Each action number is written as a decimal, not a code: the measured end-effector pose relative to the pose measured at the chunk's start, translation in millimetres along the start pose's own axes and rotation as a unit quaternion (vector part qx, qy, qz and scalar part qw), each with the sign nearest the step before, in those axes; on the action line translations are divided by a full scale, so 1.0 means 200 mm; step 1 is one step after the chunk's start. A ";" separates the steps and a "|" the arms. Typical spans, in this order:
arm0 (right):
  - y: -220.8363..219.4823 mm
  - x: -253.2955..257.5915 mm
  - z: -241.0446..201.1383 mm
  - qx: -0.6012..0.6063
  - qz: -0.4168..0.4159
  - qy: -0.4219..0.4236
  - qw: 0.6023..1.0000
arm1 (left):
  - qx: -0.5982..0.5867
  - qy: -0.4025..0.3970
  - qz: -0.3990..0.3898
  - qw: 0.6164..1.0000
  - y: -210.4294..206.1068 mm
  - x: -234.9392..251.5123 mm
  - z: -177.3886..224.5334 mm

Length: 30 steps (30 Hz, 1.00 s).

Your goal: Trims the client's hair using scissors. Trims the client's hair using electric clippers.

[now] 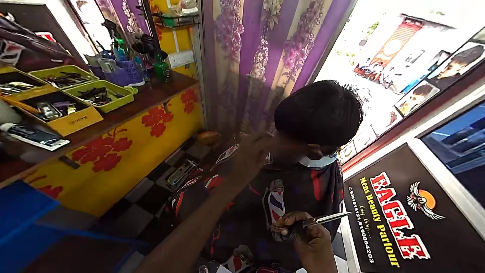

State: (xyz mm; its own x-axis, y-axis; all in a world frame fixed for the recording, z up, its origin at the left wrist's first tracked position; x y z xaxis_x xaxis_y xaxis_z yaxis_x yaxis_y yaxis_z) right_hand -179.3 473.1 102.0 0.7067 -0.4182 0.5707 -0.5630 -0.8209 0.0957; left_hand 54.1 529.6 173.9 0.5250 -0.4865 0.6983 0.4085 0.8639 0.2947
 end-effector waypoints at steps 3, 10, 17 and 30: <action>0.02 -0.01 -0.01 0.006 -0.003 -0.004 1.000 | -0.052 -0.043 -0.022 0.997 -0.01 -0.05 0.00; 0.05 -0.02 0.01 0.009 -0.010 -0.008 1.000 | -0.079 -0.006 0.041 0.996 0.16 0.11 0.01; 0.06 0.00 0.06 0.020 -0.029 -0.010 0.999 | 0.051 -0.120 -0.010 0.991 0.06 0.08 0.03; 0.11 0.02 0.12 0.068 -0.047 -0.008 0.997 | 0.201 -0.158 0.062 0.965 0.03 0.00 0.35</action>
State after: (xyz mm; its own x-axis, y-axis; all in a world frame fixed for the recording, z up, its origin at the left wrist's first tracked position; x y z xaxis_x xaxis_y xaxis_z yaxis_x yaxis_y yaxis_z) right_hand -178.5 444.8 85.8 0.7606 -0.3421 0.5517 -0.4314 -0.9014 0.0358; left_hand 4.9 543.5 221.7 0.2713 -0.3667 0.8899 0.0011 0.9247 0.3807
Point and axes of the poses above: each hand's wrist, its own x-axis towards the middle knuckle, its own y-axis out of the back of the hand, z = x × y, the point moved 7 cm from there along x, towards the middle knuckle, and after that the axes turned 11 degrees about y, right-handed, at the moved point
